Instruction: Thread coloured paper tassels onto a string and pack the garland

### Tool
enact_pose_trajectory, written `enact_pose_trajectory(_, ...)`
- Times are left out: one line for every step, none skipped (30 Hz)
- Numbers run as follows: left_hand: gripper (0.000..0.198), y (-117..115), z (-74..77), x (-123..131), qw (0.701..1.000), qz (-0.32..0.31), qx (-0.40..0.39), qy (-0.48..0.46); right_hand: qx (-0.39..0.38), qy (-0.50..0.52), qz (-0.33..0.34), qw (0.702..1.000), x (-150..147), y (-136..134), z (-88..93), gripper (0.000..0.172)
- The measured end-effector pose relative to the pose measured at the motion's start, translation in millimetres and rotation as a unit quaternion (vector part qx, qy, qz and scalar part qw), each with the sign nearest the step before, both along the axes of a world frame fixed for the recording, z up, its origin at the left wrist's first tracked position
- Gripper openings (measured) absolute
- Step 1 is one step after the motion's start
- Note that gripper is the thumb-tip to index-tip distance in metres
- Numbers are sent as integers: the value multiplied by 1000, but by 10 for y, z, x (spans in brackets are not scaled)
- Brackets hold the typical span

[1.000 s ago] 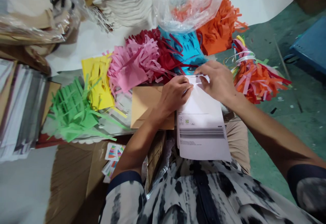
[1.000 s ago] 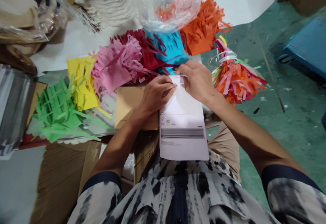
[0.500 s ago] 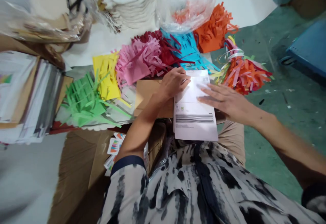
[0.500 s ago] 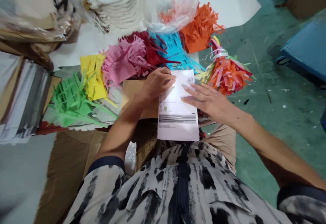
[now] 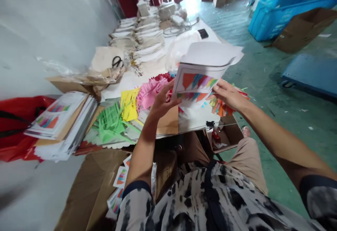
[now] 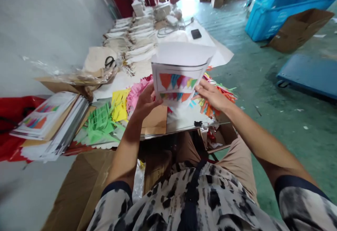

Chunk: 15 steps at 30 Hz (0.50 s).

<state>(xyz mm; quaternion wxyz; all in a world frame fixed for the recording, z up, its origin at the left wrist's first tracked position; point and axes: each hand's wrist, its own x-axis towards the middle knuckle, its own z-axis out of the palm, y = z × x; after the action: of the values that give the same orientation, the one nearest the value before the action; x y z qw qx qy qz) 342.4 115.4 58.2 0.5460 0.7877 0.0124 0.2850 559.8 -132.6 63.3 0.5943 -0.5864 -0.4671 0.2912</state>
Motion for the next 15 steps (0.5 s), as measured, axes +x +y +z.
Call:
enact_pose_trajectory(61, -3, 40, -3, 1000, 27, 14, 1, -8, -16, 14, 1000, 29, -1, 9, 57)
enact_pose_trajectory(49, 9, 88, -13, 998, 53, 18, 3, -17, -46, 10, 999, 77, -24, 25, 56)
enact_pose_trajectory(41, 39, 148, -33, 997, 74, 15, 6, -27, -90, -20, 995, 143, -65, 47, 55)
enact_pose_trajectory(38, 84, 225, -62, 996, 88, 11, 13, -44, -144, -75, 986, 224, -118, 71, 54)
enact_pose_trajectory(38, 141, 320, -95, 995, 99, 11, 20, -73, -202, -144, 966, 314, -175, 93, 56)
enact_pose_trajectory(40, 204, 431, -126, 994, 101, 20, 37, -117, -259, -209, 936, 403, -225, 107, 59)
enact_pose_trajectory(41, 269, 555, -146, 993, 98, 36, 57, -179, -311, -253, 899, 482, -261, 109, 65)
enact_pose_trajectory(42, 327, 685, -147, 991, 92, 51, 80, -251, -349, -272, 861, 543, -277, 96, 72)
enact_pose_trajectory(42, 373, 812, -122, 989, 81, 64, 110, -324, -370, -270, 828, 581, -272, 67, 80)
enact_pose_trajectory(40, 403, 928, -65, 985, 67, 76, 139, -388, -373, -254, 803, 594, -248, 25, 87)
enact_pose_trajectory(38, 411, 1024, 24, 981, 50, 93, 165, -440, -367, -234, 786, 585, -209, -28, 91)
enact_pose_trajectory(35, 397, 1093, 144, 975, 29, 118, 187, -475, -360, -219, 773, 560, -163, -87, 91)
enact_pose_trajectory(33, 362, 1129, 291, 967, 6, 151, 204, -491, -359, -213, 764, 529, -119, -147, 87)
enact_pose_trajectory(30, 306, 1129, 456, 957, -20, 194, 217, -493, -362, -217, 761, 500, -86, -202, 81)
enact_pose_trajectory(28, 234, 1092, 630, 942, -46, 240, 230, -486, -365, -229, 760, 482, -70, -250, 73)
